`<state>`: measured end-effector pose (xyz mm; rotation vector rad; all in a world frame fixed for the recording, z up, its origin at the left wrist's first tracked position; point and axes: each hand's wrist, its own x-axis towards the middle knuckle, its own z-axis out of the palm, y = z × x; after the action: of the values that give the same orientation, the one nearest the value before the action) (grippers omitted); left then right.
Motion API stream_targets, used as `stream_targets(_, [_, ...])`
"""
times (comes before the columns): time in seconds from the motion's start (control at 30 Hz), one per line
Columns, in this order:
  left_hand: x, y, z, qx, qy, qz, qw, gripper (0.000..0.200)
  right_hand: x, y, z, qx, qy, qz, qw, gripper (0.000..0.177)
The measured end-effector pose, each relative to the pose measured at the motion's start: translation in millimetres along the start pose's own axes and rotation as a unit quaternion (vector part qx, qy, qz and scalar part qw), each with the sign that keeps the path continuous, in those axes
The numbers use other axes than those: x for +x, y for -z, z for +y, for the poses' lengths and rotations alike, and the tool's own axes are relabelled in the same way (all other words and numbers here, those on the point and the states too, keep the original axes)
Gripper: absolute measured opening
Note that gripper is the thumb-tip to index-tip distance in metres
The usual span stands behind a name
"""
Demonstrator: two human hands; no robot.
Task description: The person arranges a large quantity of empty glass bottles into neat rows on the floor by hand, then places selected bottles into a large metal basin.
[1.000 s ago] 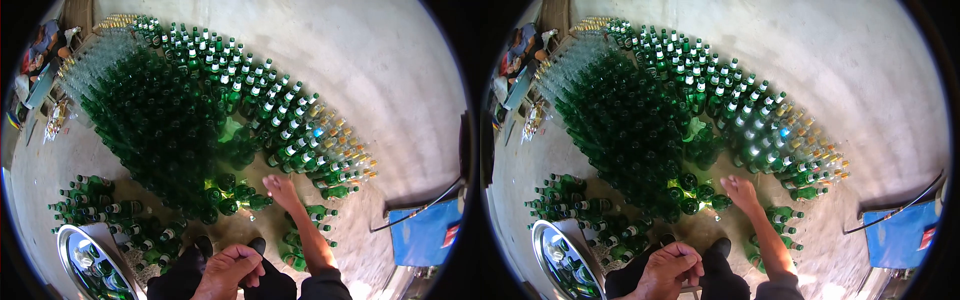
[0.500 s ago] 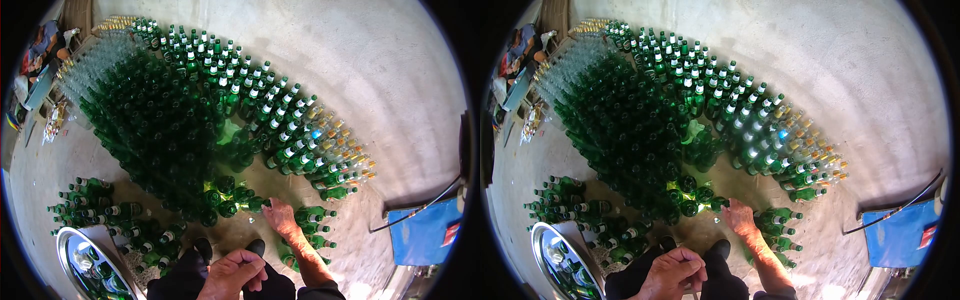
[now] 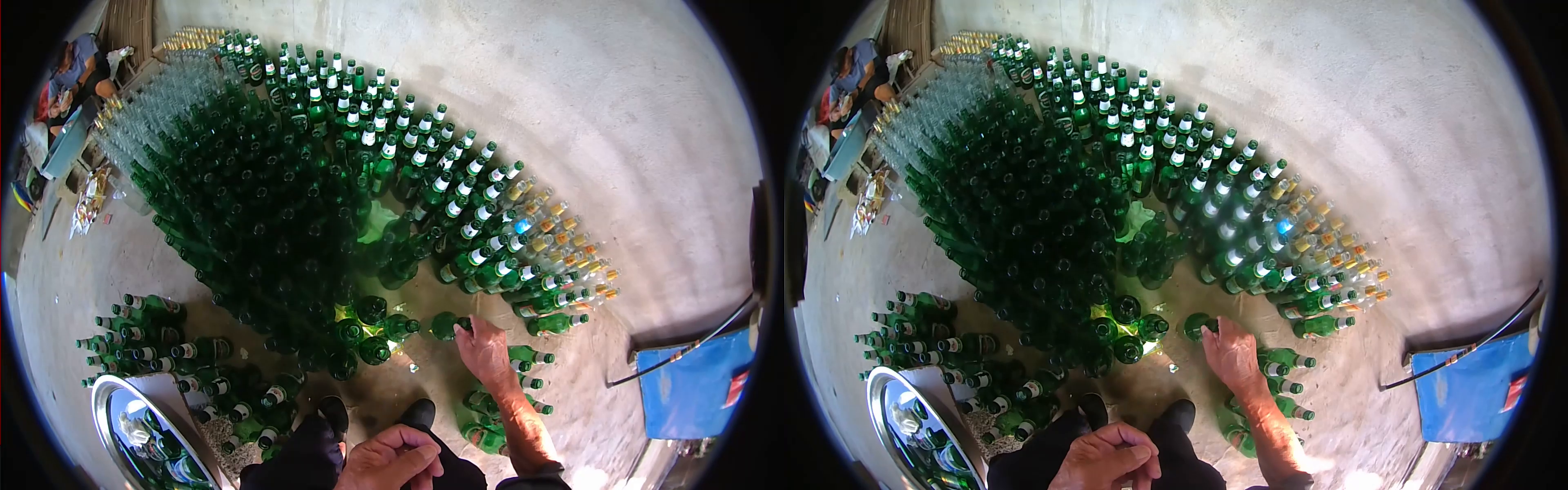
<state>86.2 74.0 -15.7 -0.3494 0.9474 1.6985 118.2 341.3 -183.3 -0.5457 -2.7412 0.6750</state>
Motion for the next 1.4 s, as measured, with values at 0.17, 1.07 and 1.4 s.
stream_targets(0.17, [1.3,-0.5,-0.1,-0.008,0.005,0.001,1.000,0.010,28.0,-3.2,-2.6,-0.007,0.042,-0.036,0.998,0.021])
stream_targets(1.07, [4.8,-0.5,-2.1,-0.013,0.020,-0.010,1.000,0.012,111.9,-87.5,-34.7,0.063,0.137,-0.072,0.986,0.027])
stream_targets(1.4, [6.9,3.3,-6.1,-0.011,0.009,-0.008,1.000,0.010,117.2,-100.1,-41.1,0.083,0.121,-0.042,0.988,0.030])
